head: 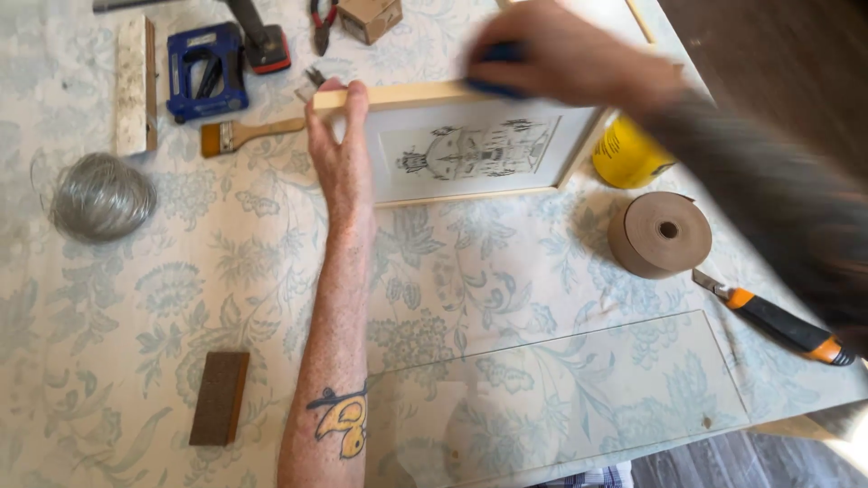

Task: Sealing the back of a picture frame using adhesive paper tape, a utility knife, and a foam brush.

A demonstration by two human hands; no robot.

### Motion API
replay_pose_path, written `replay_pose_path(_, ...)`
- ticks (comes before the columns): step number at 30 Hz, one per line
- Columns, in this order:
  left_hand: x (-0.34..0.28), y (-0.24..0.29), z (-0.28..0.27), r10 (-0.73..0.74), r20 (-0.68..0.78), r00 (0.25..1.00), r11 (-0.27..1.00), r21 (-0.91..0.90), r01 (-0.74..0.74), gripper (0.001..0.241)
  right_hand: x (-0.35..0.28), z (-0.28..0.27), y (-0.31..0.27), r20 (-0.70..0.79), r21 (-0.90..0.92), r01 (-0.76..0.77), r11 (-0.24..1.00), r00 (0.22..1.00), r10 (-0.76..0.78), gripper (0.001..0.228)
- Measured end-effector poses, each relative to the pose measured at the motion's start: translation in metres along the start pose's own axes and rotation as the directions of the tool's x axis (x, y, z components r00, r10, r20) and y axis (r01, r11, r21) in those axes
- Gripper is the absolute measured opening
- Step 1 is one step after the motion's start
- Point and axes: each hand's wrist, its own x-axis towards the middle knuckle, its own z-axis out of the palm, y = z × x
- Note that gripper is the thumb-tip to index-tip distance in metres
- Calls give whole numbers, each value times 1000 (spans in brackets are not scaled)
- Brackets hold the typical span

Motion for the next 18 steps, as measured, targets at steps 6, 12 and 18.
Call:
replay_pose_path(6, 9, -9, 8, -83, -2, 997, 970, -231, 80, 54, 55, 42, -35, -267, -21, 238, 971, 935, -235, 10)
replay_pose_path(12, 3, -3, 5, -90, -32, 995, 976, -203, 81, 50, -55, -20, 18, -53, -10, 37, 999, 998, -37, 17)
replay_pose_path(18, 0, -5, 1, -27, 5, 1000, 990, -138, 28, 54, -190, -81, 38, -141, -326, -393, 860, 920, 366, 21)
